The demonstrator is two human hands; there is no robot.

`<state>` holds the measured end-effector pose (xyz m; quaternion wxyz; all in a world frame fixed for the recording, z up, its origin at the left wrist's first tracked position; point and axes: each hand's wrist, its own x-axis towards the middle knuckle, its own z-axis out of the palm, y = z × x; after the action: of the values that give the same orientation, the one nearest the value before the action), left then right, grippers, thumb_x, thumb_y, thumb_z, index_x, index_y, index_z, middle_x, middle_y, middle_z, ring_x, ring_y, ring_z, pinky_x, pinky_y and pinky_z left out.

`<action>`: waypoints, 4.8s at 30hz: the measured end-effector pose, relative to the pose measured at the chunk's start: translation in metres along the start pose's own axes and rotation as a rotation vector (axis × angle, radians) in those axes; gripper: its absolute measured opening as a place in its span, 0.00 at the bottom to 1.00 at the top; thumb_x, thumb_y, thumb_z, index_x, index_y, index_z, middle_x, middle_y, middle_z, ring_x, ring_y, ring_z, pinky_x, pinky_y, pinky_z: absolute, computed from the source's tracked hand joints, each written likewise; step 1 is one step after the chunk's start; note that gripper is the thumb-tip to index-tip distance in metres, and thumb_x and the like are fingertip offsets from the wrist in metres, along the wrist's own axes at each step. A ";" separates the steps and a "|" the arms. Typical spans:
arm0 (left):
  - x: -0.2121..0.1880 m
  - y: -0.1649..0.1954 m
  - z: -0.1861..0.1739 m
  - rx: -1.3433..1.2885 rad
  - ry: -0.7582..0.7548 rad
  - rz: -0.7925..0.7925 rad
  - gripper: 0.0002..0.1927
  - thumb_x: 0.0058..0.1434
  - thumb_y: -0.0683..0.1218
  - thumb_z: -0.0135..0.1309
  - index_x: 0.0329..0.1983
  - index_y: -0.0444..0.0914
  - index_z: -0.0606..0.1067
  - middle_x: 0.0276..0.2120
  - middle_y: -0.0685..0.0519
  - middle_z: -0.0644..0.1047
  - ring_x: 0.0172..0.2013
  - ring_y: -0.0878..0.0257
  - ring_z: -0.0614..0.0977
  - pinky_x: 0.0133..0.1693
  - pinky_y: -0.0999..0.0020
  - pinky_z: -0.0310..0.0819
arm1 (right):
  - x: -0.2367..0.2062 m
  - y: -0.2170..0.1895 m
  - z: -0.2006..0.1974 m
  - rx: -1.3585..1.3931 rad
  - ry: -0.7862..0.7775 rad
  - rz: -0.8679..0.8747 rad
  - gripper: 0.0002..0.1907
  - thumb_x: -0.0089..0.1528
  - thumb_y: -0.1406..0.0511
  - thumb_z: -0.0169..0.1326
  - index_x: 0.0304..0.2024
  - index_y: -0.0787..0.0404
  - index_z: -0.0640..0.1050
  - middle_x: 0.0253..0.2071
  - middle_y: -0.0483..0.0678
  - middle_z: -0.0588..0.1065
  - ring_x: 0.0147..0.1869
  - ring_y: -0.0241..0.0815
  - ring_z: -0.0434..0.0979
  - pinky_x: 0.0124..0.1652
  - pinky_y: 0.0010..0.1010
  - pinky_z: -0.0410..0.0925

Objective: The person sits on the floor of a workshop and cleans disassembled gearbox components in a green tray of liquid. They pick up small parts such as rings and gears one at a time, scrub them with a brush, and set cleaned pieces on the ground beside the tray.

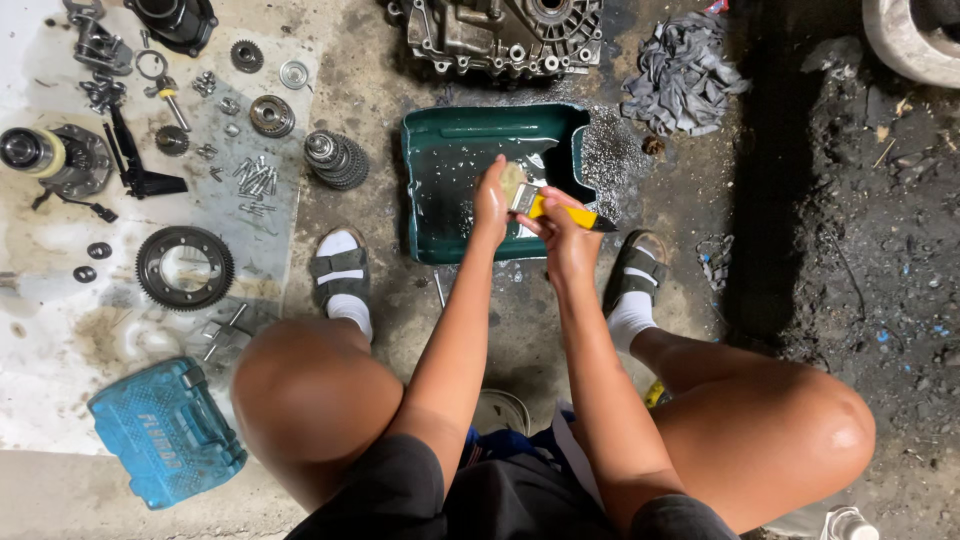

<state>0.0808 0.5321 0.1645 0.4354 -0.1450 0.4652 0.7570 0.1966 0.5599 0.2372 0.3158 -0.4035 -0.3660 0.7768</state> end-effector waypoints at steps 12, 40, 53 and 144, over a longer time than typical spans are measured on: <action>-0.018 0.008 0.006 1.216 0.067 0.193 0.26 0.72 0.59 0.40 0.41 0.37 0.81 0.36 0.44 0.81 0.34 0.51 0.81 0.41 0.57 0.72 | -0.016 0.001 -0.007 -0.379 -0.123 -0.160 0.07 0.66 0.72 0.56 0.45 0.69 0.82 0.42 0.54 0.80 0.42 0.48 0.82 0.46 0.39 0.77; -0.032 0.016 -0.022 -0.217 -0.108 -0.128 0.23 0.68 0.59 0.37 0.24 0.39 0.65 0.22 0.49 0.70 0.21 0.54 0.75 0.25 0.61 0.71 | -0.016 -0.038 -0.019 0.078 0.126 0.066 0.10 0.65 0.70 0.55 0.47 0.66 0.80 0.46 0.53 0.77 0.46 0.46 0.81 0.46 0.39 0.81; -0.043 0.032 -0.053 -0.254 -0.216 -0.148 0.11 0.70 0.50 0.48 0.39 0.37 0.71 0.40 0.37 0.80 0.39 0.51 0.82 0.43 0.61 0.77 | -0.007 0.025 -0.014 -1.461 -0.196 -0.381 0.20 0.50 0.75 0.59 0.46 0.62 0.82 0.54 0.63 0.75 0.57 0.66 0.74 0.57 0.44 0.67; -0.052 -0.002 -0.091 1.170 0.577 0.245 0.15 0.62 0.54 0.53 0.42 0.39 0.78 0.40 0.39 0.82 0.45 0.39 0.82 0.47 0.49 0.75 | -0.027 0.075 0.025 -1.216 -0.359 -0.443 0.29 0.42 0.77 0.55 0.49 0.68 0.80 0.59 0.71 0.70 0.59 0.71 0.70 0.55 0.44 0.65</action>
<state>0.0953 0.4299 0.1479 0.2108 -0.0278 0.9106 0.3544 0.1738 0.4910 0.1965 0.1188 -0.2896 -0.8594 0.4043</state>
